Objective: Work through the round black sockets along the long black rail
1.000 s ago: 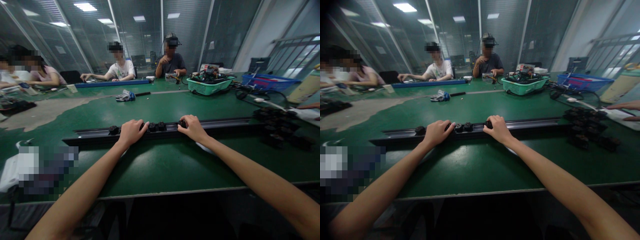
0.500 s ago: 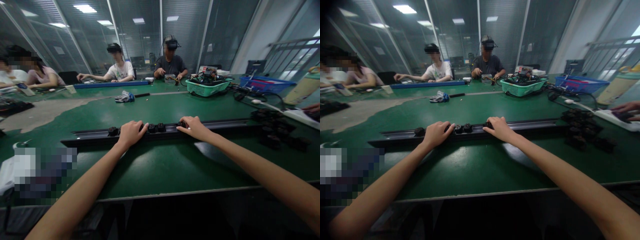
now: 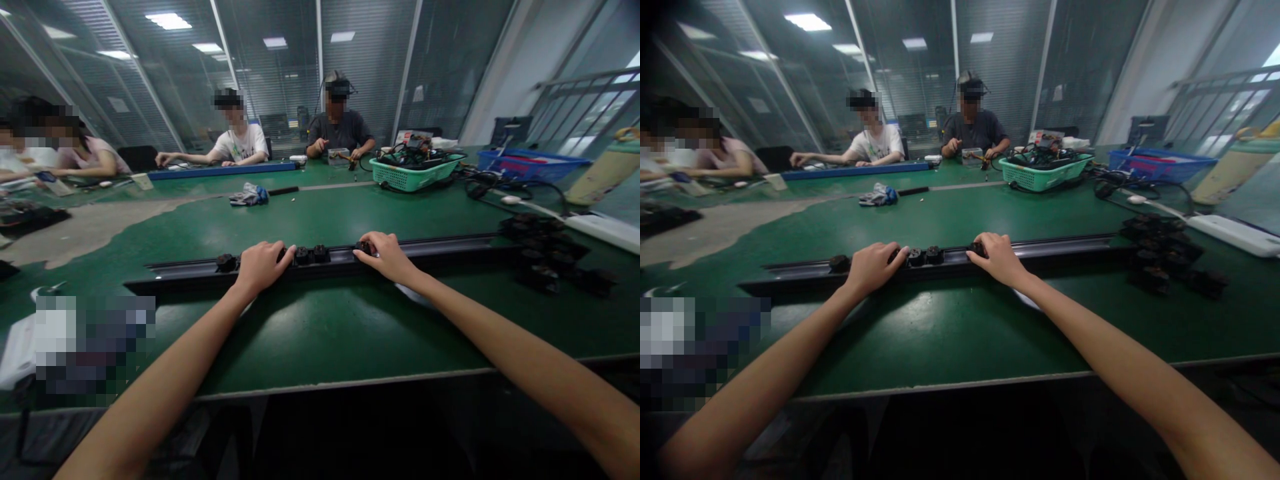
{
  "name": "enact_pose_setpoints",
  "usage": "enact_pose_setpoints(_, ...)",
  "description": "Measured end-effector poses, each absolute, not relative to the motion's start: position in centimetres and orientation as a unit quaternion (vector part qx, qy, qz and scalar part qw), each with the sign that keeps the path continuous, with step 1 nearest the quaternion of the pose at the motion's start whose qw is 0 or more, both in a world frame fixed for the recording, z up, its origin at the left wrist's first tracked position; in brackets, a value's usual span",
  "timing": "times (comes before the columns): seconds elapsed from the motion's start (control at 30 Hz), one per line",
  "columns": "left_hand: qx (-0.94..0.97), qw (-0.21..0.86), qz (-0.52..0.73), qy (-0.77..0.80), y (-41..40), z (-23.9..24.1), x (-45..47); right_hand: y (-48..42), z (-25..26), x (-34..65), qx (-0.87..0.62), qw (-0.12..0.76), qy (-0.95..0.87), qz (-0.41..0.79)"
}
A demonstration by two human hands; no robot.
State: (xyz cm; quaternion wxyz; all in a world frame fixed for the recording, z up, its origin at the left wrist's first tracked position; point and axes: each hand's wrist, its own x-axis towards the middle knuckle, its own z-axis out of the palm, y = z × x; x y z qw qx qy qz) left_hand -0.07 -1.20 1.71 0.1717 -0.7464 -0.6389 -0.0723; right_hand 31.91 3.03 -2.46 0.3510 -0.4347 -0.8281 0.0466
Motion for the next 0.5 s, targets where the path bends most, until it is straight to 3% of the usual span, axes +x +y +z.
enact_pose_setpoints(0.5, -0.746, 0.166, -0.082, -0.64, -1.03, 1.49, -0.3, 2.9, -2.65, 31.93, -0.446, 0.352, -0.823, 0.024)
